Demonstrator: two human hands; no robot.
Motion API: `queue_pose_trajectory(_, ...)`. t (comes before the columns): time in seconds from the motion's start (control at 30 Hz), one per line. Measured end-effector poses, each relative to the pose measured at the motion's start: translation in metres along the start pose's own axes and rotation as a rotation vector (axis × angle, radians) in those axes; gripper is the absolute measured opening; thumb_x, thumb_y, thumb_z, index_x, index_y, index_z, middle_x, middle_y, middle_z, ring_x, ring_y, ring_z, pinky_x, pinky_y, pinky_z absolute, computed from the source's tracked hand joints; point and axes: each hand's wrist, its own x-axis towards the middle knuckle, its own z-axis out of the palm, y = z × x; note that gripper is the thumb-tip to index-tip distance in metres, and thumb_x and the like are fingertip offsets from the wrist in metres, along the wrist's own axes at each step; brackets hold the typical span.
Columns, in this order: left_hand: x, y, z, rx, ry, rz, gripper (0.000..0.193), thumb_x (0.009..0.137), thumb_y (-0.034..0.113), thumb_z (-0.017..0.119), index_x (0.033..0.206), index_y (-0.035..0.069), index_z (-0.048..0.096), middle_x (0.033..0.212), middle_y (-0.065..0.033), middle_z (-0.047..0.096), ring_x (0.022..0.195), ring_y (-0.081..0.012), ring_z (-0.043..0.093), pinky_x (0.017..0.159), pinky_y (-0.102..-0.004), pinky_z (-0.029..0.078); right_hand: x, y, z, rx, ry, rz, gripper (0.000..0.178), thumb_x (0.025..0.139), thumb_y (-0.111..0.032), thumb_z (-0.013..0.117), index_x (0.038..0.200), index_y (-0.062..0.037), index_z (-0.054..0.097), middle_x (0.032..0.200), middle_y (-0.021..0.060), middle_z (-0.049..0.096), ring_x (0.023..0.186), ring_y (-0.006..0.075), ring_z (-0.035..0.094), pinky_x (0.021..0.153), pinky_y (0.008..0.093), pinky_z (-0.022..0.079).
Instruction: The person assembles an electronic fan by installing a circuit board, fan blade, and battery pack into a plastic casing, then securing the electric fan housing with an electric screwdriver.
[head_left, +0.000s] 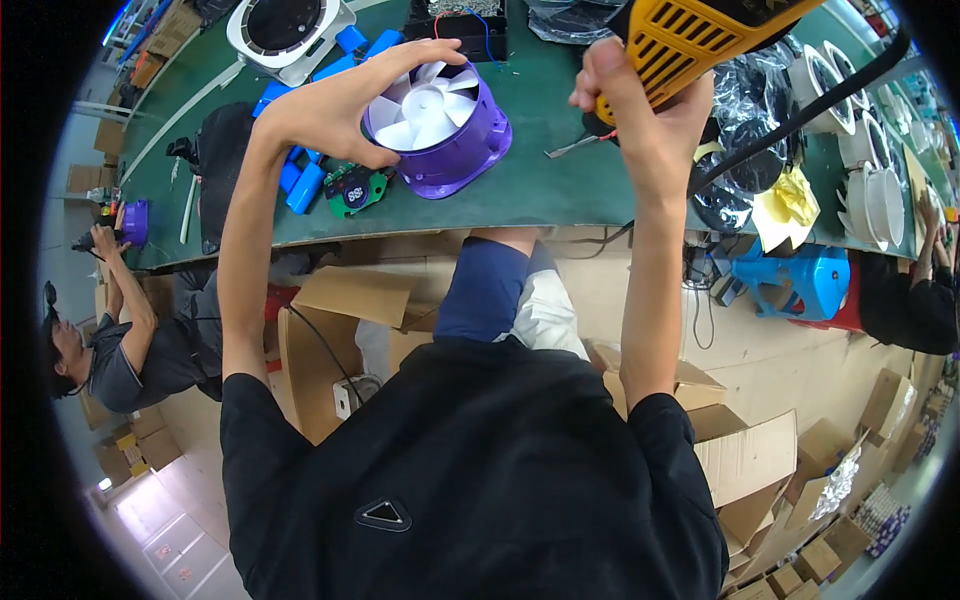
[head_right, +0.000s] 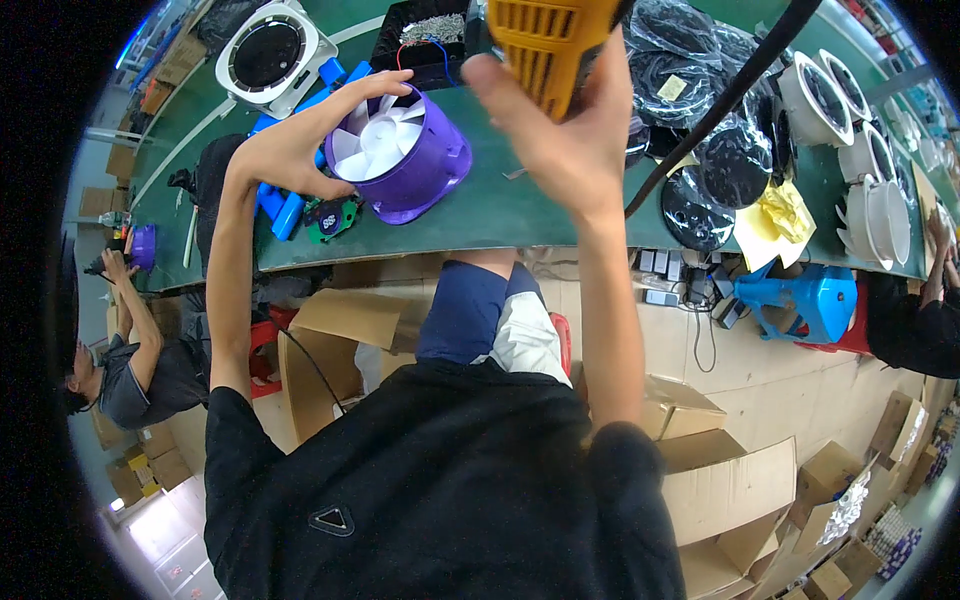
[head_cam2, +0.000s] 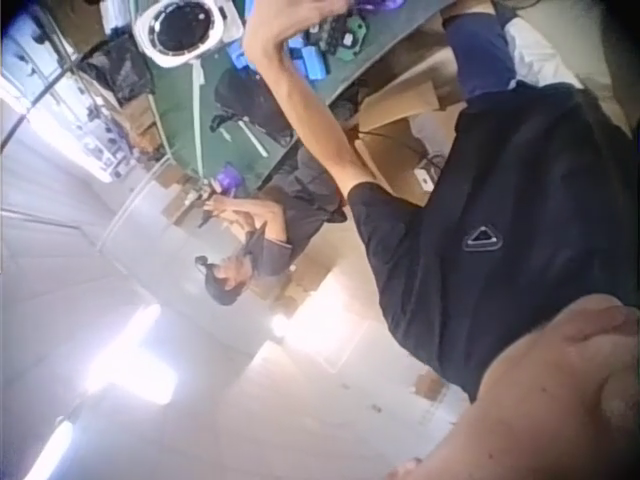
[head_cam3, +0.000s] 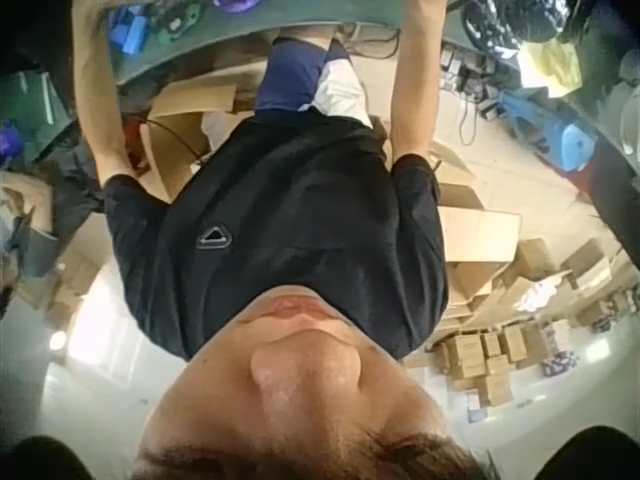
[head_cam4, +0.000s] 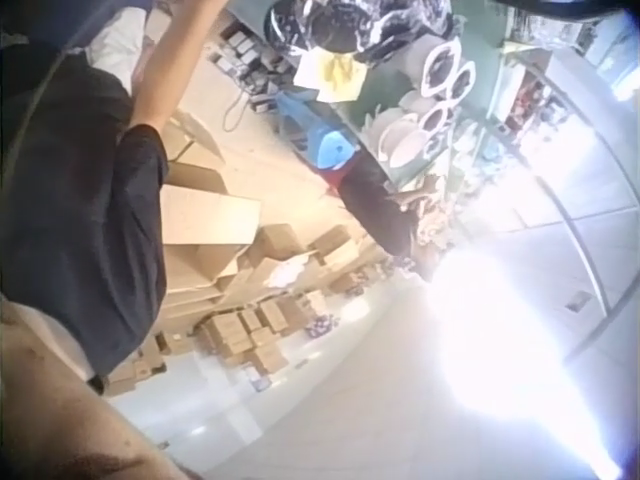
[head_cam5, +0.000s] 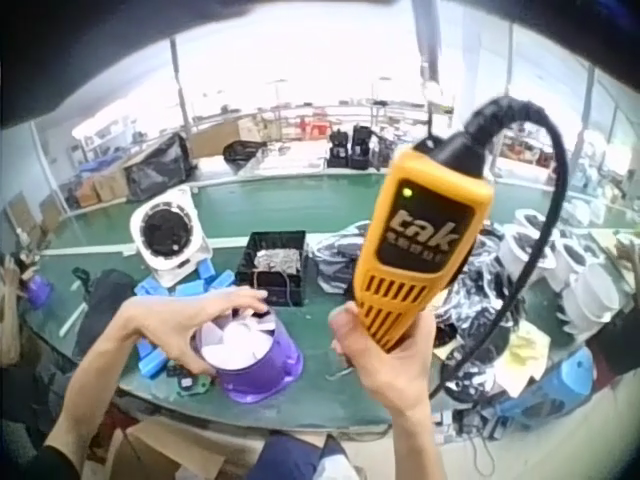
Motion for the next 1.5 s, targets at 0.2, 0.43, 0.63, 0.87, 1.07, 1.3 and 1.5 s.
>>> queue_pose_trajectory(0.2, 0.016, 0.058, 0.015, 0.247, 0.046, -0.512, 0.102, 0.065, 0.024, 0.085, 0.154, 0.013, 0.036, 0.152, -0.0166, 0.043, 0.139, -0.0360, 0.042, 0.116, -0.0434, 0.037, 0.004, -0.017, 0.019, 0.011, -0.030, -0.209, 0.018, 0.091, -0.012, 0.073, 0.091, -0.0003, 0.059, 0.081, 0.0088, 0.066, 0.067, 0.0132, 0.064, 0.060, 0.0245, 0.052)
queue_pose_trajectory(0.43, 0.012, 0.046, 0.019, 0.493, 0.113, -0.191, 0.102, 0.065, 0.042, 0.081, 0.154, 0.021, 0.035, 0.155, -0.0134, 0.039, 0.139, -0.0375, 0.042, 0.115, -0.0490, 0.038, 0.040, 0.021, 0.005, 0.521, -0.266, -0.527, 0.034, 0.087, 0.001, 0.069, 0.116, 0.0012, 0.052, 0.086, 0.0039, 0.060, 0.072, 0.0099, 0.057, 0.062, 0.0241, 0.046)
queue_pose_trajectory(0.63, 0.010, 0.042, 0.007, 0.250, -0.005, -0.187, 0.102, 0.061, 0.038, 0.084, 0.149, 0.012, 0.040, 0.149, -0.0153, 0.042, 0.138, -0.0349, 0.044, 0.113, -0.0441, 0.039, 0.007, 0.003, -0.019, -0.185, -0.084, 0.066, 0.016, 0.086, -0.013, 0.073, 0.089, -0.0022, 0.062, 0.072, 0.0034, 0.063, 0.057, 0.0089, 0.058, 0.054, 0.0211, 0.046)
queue_pose_trajectory(0.87, 0.003, 0.053, 0.011, 0.236, -0.005, 0.098, 0.084, 0.061, 0.030, 0.082, 0.136, 0.010, 0.050, 0.150, -0.0167, 0.043, 0.142, -0.0418, 0.036, 0.116, -0.0535, 0.034, 0.002, -0.015, -0.017, -0.169, -0.095, 0.208, 0.024, 0.079, -0.013, 0.075, 0.097, 0.0012, 0.067, 0.087, 0.0042, 0.072, 0.079, 0.0097, 0.067, 0.076, 0.0265, 0.053)
queue_pose_trajectory(1.07, -0.016, 0.077, 0.013, 0.437, 0.031, 0.111, 0.079, 0.056, 0.018, 0.082, 0.130, 0.024, 0.053, 0.152, -0.0075, 0.044, 0.141, -0.0384, 0.040, 0.115, -0.0487, 0.038, -0.004, -0.019, -0.025, -0.184, -0.126, 0.322, 0.024, 0.081, -0.016, 0.074, 0.097, 0.0013, 0.068, 0.080, 0.0045, 0.070, 0.065, 0.0086, 0.064, 0.059, 0.0244, 0.052)
queue_pose_trajectory(1.3, -0.025, 0.079, 0.023, 0.600, 0.097, 0.197, 0.068, 0.068, 0.022, 0.077, 0.131, 0.030, 0.053, 0.154, -0.0019, 0.044, 0.137, -0.0391, 0.045, 0.113, -0.0560, 0.040, -0.008, -0.017, -0.020, -0.219, -0.163, 0.282, 0.010, 0.086, -0.011, 0.071, 0.093, -0.0043, 0.067, 0.062, -0.0024, 0.059, 0.051, 0.0048, 0.054, 0.048, 0.0202, 0.041)
queue_pose_trajectory(1.5, -0.033, 0.074, 0.028, 0.693, 0.138, 0.275, 0.068, 0.075, 0.019, 0.077, 0.134, 0.034, 0.047, 0.152, -0.0023, 0.044, 0.134, -0.0398, 0.048, 0.109, -0.0592, 0.044, -0.010, -0.014, -0.015, -0.211, -0.230, 0.336, 0.014, 0.084, -0.012, 0.073, 0.095, -0.0037, 0.069, 0.066, -0.0005, 0.063, 0.055, 0.0065, 0.060, 0.052, 0.0206, 0.047)
